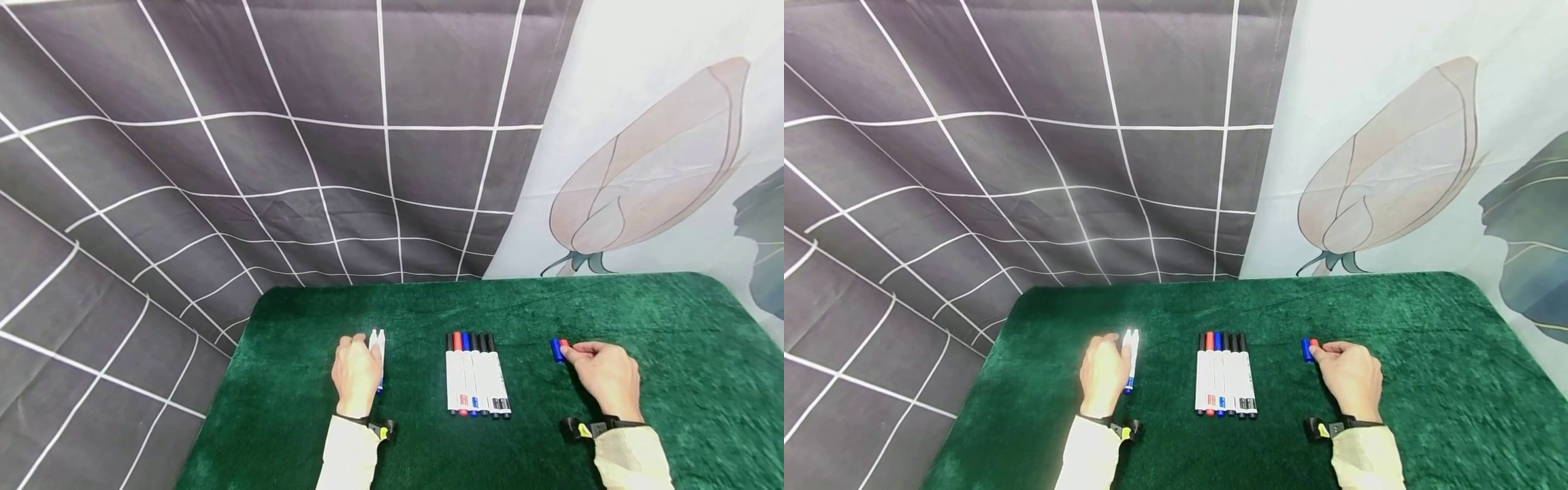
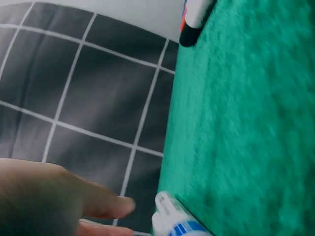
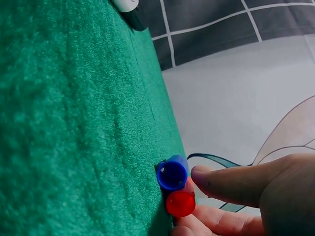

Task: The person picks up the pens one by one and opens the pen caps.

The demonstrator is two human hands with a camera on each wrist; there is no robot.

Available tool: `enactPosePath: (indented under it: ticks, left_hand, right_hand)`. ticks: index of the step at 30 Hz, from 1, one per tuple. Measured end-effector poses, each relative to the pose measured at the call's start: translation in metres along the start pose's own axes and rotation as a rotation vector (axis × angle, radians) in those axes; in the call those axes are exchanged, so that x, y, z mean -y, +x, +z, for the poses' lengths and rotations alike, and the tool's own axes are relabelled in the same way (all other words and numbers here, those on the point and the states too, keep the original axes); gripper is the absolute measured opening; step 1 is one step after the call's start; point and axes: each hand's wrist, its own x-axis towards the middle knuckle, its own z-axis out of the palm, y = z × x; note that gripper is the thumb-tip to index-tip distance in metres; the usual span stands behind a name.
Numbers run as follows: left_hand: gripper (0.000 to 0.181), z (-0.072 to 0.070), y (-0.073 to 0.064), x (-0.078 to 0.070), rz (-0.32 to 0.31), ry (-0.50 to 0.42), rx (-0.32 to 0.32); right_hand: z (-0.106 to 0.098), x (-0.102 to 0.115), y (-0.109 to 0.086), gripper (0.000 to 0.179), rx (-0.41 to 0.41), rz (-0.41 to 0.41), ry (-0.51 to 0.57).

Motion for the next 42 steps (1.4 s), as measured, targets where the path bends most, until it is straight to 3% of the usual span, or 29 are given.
enactPosePath:
  ticks: [3,7,11,21,42]
  left_hand:
    - [0.024,0.001,-0.001,-0.008,0.061,-0.073,-0.098]
    - [0.02,0.005,-0.006,-0.021,0.144,-0.153,-0.141]
    - [0.024,0.011,-0.014,-0.033,0.183,-0.181,-0.096]
    - [0.044,0.021,-0.031,-0.051,0.171,-0.178,0.037]
    - [0.045,0.031,-0.051,-0.069,0.211,-0.163,0.218]
  right_hand:
    - [0.001,0.001,-0.001,0.041,-0.014,-0.01,0.005]
    - [0.002,0.005,-0.002,0.045,-0.056,-0.03,0.017]
    - [0.003,0.012,-0.007,0.046,-0.093,-0.054,0.036]
    - [0.018,0.037,-0.025,0.034,-0.156,-0.202,0.088]
    - [0.027,0.066,-0.041,0.029,-0.067,-0.309,0.133]
